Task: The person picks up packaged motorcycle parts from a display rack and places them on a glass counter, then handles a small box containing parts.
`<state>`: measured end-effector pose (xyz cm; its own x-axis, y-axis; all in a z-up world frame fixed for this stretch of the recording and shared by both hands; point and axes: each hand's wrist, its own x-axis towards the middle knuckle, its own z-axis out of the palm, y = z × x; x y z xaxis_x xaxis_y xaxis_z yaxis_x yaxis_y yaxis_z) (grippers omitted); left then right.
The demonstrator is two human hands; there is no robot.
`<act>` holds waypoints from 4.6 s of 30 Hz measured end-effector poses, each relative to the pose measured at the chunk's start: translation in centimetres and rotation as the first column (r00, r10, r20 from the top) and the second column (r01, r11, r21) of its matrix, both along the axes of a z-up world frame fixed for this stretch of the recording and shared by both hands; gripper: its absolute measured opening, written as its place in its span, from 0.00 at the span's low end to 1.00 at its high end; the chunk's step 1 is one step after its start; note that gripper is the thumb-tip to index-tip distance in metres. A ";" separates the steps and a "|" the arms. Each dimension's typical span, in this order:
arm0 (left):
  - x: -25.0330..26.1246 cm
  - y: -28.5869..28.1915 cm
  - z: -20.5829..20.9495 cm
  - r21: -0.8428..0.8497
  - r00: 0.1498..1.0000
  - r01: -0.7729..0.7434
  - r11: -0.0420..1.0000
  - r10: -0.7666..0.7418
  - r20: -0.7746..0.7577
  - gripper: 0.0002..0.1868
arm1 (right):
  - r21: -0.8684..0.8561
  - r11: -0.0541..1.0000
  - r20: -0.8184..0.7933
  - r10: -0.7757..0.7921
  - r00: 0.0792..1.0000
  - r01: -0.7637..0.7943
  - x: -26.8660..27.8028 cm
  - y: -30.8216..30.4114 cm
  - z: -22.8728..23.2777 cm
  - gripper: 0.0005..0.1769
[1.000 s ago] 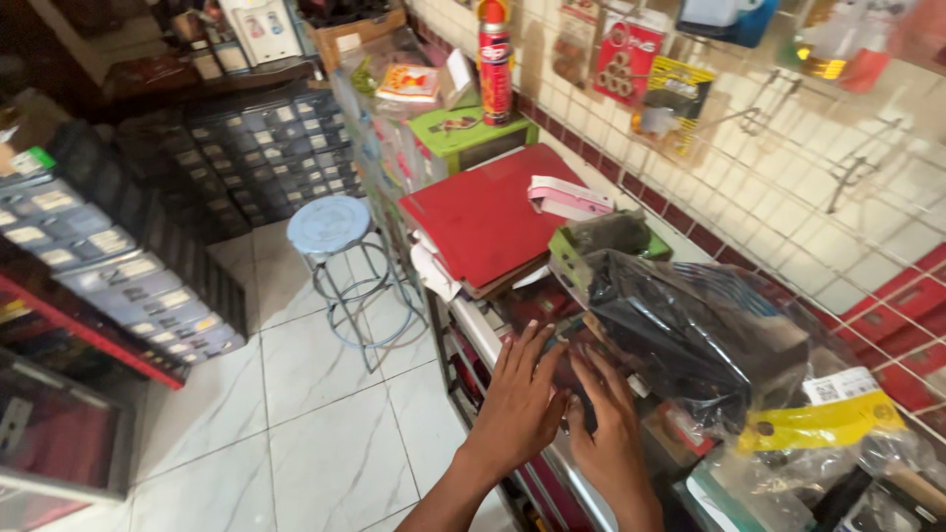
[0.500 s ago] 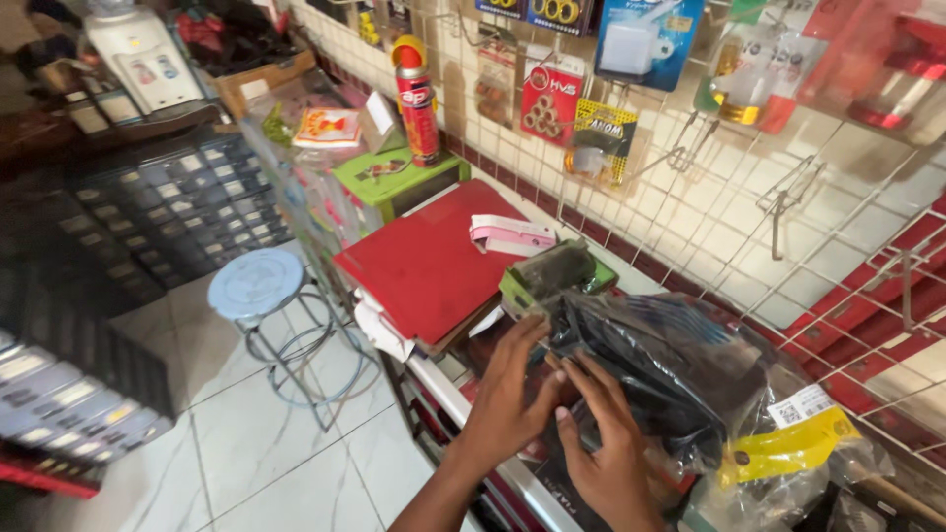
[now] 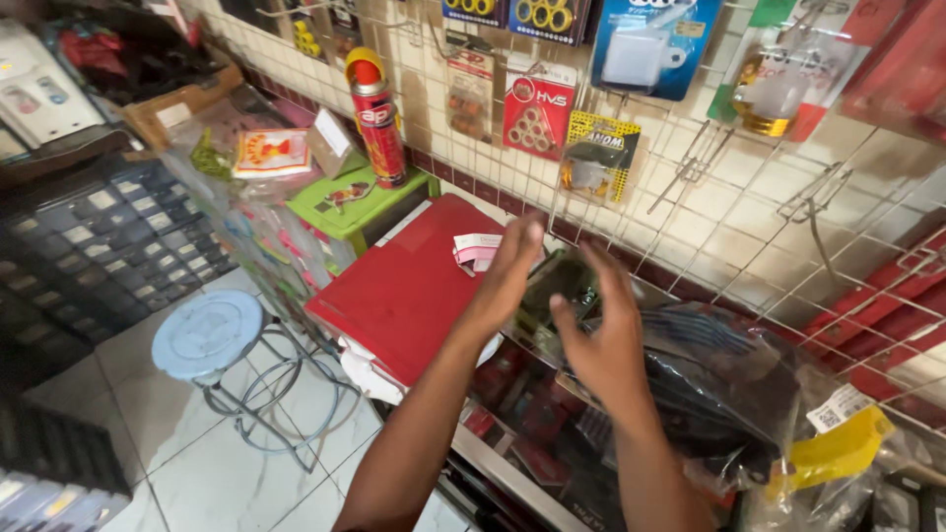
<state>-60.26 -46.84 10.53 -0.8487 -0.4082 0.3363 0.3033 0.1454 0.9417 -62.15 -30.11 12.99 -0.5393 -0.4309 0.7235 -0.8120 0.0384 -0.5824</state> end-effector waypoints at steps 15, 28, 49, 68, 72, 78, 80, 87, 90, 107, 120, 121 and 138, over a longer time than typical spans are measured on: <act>-10.0 -5.1 2.1 0.162 0.974 0.214 0.963 -0.197 -0.113 0.61 | -0.053 0.961 0.230 -0.253 0.940 0.272 -9.0 -6.5 0.0 0.44; -10.0 -5.1 3.2 0.091 0.967 0.228 0.969 -0.215 -0.137 0.58 | -0.103 0.944 0.144 -0.297 0.944 0.313 -8.9 -7.6 -0.3 0.39; -6.2 -4.5 6.6 0.095 0.985 0.173 0.980 -0.169 -0.047 0.51 | -0.465 0.885 0.375 0.173 0.911 0.024 -5.0 -8.2 0.3 0.34; -3.7 -3.3 9.1 0.198 0.954 0.222 0.955 -0.171 -0.247 0.13 | -0.543 0.832 0.336 0.340 0.878 -0.114 0.6 -6.0 1.7 0.34; -3.8 -3.3 9.2 0.166 0.952 0.188 0.968 -0.138 -0.273 0.10 | -0.538 0.835 0.340 0.340 0.877 -0.115 1.0 -5.8 1.7 0.33; -2.6 -3.2 9.4 0.190 0.945 0.219 0.957 -0.160 -0.286 0.11 | -0.540 0.831 0.307 0.343 0.888 -0.135 1.5 -5.6 1.8 0.33; -1.5 -3.2 8.7 0.208 0.942 0.204 0.957 -0.134 -0.308 0.15 | -0.514 0.848 0.314 0.325 0.892 -0.128 1.8 -5.6 1.4 0.33; 4.8 -1.5 2.1 0.270 0.971 0.137 0.953 -0.075 -0.228 0.26 | -0.483 0.863 0.443 0.385 0.810 -0.146 4.0 -4.4 -1.9 0.33; 7.4 -0.8 -1.6 0.298 0.973 0.086 0.951 -0.015 -0.232 0.24 | -0.481 0.862 0.556 0.442 0.704 -0.162 6.2 -3.8 -4.3 0.33; 21.0 9.8 -10.3 0.272 0.953 -0.287 0.918 0.303 -0.014 0.28 | -0.474 0.822 0.767 0.562 0.310 -0.317 11.2 2.7 -15.5 0.26; 33.4 17.9 -12.3 0.268 0.681 -0.723 0.637 0.724 0.115 0.28 | -0.433 0.548 0.804 0.594 -0.032 -0.716 20.0 4.2 -16.9 0.26; 34.0 18.4 -12.0 0.268 0.647 -0.752 0.602 0.751 0.129 0.28 | -0.421 0.539 0.814 0.580 -0.041 -0.730 20.8 4.2 -16.8 0.26; 48.9 23.8 -11.4 0.163 0.256 -0.958 0.235 0.959 0.124 0.27 | -0.407 0.191 0.805 0.536 -0.253 -0.893 35.7 2.3 -15.8 0.25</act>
<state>-11.33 -23.00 -0.84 0.2167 -0.9635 0.1573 0.0579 0.1736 0.9831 -26.42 -27.79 -2.83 0.2521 -0.9663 0.0525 0.3878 0.0511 -0.9203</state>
